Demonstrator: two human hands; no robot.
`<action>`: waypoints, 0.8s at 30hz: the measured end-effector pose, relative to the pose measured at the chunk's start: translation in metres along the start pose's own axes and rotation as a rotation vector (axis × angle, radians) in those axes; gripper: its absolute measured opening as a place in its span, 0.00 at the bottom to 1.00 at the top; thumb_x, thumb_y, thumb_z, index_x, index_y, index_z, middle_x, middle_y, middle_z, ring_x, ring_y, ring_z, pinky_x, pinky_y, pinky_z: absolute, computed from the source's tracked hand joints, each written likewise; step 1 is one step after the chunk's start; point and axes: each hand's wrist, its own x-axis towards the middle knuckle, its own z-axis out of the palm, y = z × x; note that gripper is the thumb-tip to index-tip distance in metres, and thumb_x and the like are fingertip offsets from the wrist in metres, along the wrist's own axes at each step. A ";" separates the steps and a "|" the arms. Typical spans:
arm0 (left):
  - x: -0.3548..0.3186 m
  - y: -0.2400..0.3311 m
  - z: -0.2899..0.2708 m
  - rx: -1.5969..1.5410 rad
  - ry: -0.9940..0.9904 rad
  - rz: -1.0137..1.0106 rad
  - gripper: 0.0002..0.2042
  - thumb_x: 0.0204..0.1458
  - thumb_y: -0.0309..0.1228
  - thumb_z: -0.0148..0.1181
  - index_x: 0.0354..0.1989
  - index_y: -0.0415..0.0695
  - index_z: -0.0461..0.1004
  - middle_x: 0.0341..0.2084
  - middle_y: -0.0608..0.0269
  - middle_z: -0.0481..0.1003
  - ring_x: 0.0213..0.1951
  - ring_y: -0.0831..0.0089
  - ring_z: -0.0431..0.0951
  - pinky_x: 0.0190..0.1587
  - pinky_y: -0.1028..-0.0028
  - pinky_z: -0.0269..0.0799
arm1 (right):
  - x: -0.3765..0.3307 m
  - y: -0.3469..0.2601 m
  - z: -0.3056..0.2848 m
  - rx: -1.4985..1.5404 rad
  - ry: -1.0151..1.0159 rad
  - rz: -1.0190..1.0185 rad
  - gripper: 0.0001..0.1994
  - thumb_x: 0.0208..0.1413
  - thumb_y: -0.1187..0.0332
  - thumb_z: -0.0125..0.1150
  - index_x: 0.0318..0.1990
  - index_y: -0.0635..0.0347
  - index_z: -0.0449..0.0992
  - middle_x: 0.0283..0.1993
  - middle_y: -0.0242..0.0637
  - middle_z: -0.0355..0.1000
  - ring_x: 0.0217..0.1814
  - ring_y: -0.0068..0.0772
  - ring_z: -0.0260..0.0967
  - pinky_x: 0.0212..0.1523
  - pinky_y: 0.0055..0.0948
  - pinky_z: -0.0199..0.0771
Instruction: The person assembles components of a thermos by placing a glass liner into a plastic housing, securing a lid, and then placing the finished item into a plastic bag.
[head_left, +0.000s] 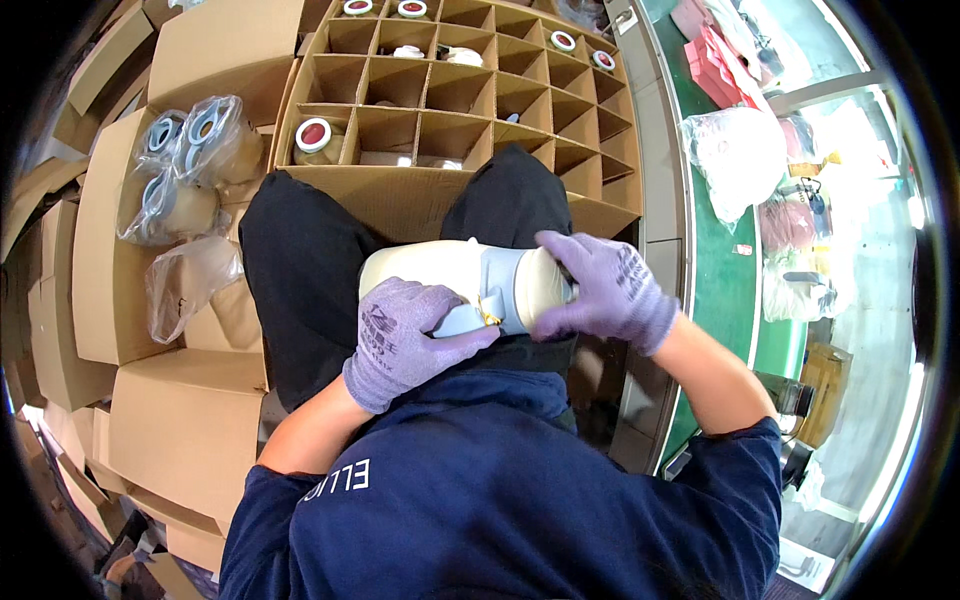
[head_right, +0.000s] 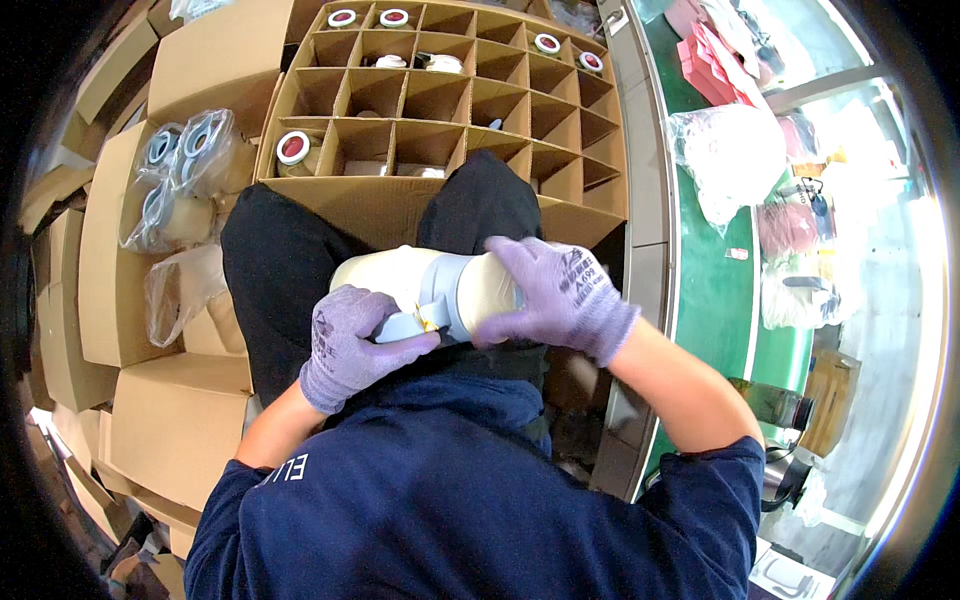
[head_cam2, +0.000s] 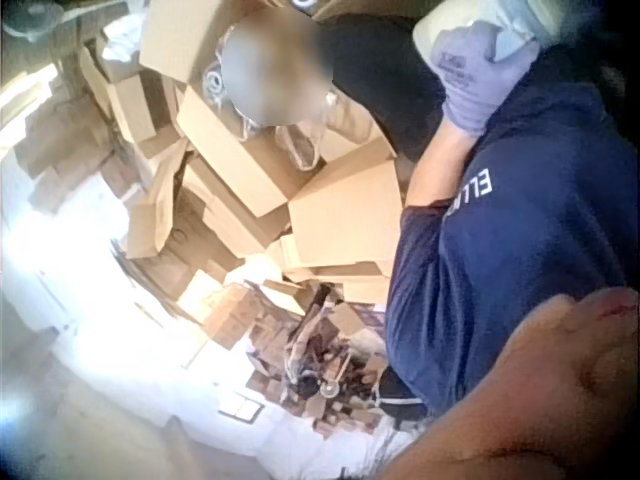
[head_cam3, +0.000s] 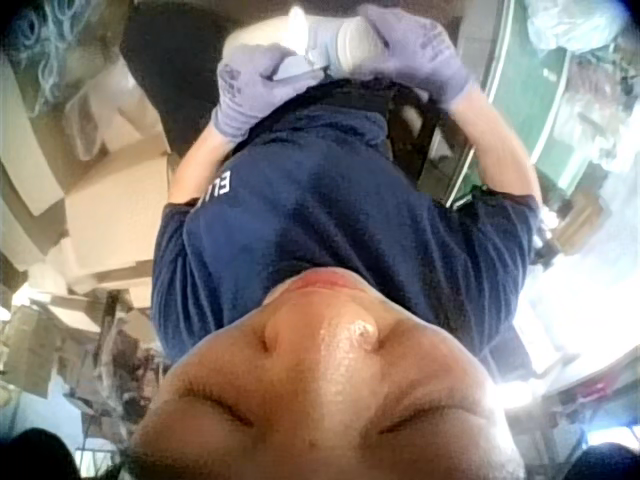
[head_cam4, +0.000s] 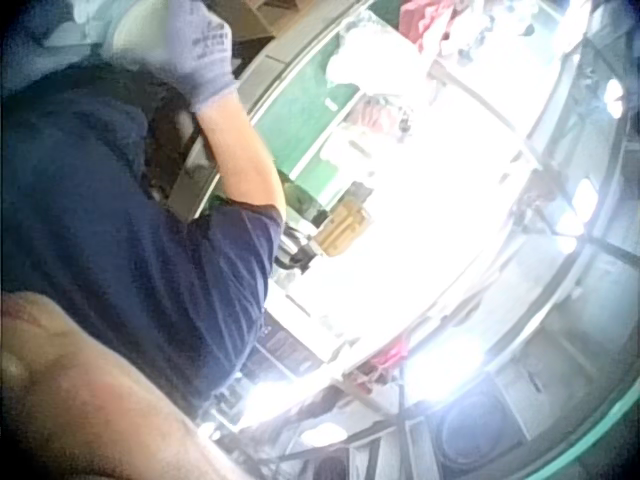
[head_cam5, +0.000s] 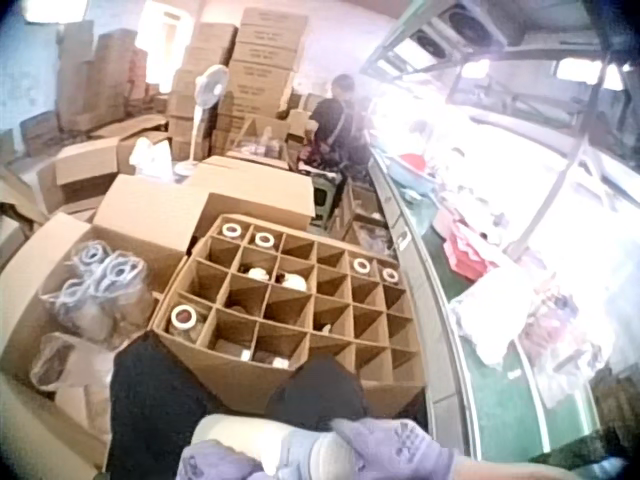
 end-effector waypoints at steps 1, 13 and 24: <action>0.000 0.002 0.003 -0.016 0.009 -0.016 0.19 0.36 0.46 0.79 0.23 0.45 0.78 0.16 0.57 0.74 0.21 0.59 0.76 0.28 0.64 0.70 | -0.001 0.000 0.010 0.065 -0.026 0.171 0.28 0.57 0.44 0.64 0.53 0.60 0.74 0.40 0.52 0.76 0.45 0.49 0.77 0.46 0.44 0.76; 0.011 -0.016 -0.006 -0.065 -0.043 0.030 0.20 0.38 0.48 0.77 0.25 0.44 0.78 0.17 0.57 0.75 0.21 0.60 0.78 0.27 0.64 0.72 | -0.003 0.008 -0.005 0.107 0.040 -0.283 0.49 0.38 0.57 0.80 0.70 0.52 0.61 0.60 0.59 0.66 0.55 0.58 0.73 0.52 0.44 0.78; 0.021 -0.018 -0.022 -0.171 -0.163 -0.134 0.21 0.38 0.46 0.79 0.33 0.42 0.81 0.22 0.56 0.78 0.25 0.55 0.79 0.30 0.65 0.73 | 0.011 0.005 -0.032 0.037 0.173 -0.447 0.33 0.44 0.63 0.73 0.60 0.56 0.70 0.53 0.51 0.70 0.51 0.57 0.74 0.50 0.45 0.78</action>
